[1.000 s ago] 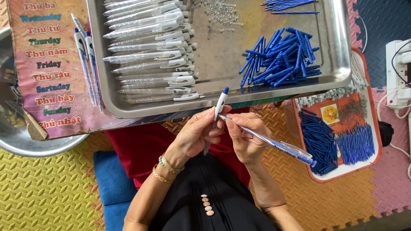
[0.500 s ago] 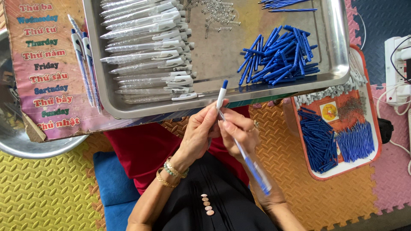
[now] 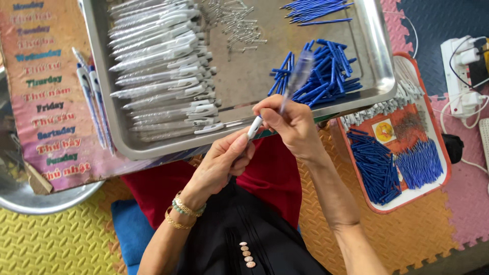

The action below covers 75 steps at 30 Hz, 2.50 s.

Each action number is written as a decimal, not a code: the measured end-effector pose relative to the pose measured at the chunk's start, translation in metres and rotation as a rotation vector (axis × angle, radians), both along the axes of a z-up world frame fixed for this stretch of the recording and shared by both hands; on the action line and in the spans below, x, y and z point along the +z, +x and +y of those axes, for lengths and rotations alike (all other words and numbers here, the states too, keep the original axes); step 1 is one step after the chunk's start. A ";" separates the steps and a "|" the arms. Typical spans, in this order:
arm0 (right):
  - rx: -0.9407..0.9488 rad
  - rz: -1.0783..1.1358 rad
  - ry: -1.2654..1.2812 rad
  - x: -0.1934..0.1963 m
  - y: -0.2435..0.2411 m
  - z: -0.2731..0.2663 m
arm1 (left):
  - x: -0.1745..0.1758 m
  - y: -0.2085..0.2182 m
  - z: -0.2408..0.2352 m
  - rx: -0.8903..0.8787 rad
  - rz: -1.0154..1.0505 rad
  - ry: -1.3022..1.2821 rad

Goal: The person assembles pens by inserting blue ink cartridges into white pen bodies. They pick up a pen body and a cartridge, insert the cartridge, and place the assembled pen into a metal bowl. The person repeats this process throughout the video.

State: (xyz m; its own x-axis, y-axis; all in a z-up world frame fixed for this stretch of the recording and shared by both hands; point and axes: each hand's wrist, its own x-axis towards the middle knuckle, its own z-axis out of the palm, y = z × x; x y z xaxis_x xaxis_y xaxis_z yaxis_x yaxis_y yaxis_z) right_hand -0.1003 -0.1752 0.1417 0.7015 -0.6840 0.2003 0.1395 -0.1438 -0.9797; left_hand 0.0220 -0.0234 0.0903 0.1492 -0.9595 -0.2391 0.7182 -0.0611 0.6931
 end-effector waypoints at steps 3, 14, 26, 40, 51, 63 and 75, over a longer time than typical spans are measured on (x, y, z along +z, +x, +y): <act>0.022 -0.026 0.020 -0.004 0.003 -0.007 | 0.000 0.004 -0.004 -0.002 0.018 0.003; -0.121 0.054 -0.029 0.022 0.013 -0.055 | 0.011 0.016 -0.008 -0.141 -0.016 0.040; -0.278 0.050 0.086 0.018 -0.024 -0.088 | 0.010 0.017 -0.021 -0.330 -0.029 0.077; -0.385 0.538 -0.500 -0.059 -0.076 -0.133 | 0.032 0.039 -0.023 -0.255 -0.246 0.128; -0.075 0.086 0.223 -0.017 -0.033 -0.089 | 0.045 0.052 -0.050 -0.331 -0.475 0.084; -0.218 0.060 0.271 0.006 -0.038 -0.132 | 0.077 0.094 -0.050 -0.500 -0.736 0.109; -0.181 0.016 0.248 0.007 -0.005 -0.131 | 0.059 0.093 -0.124 -0.186 -1.460 -0.001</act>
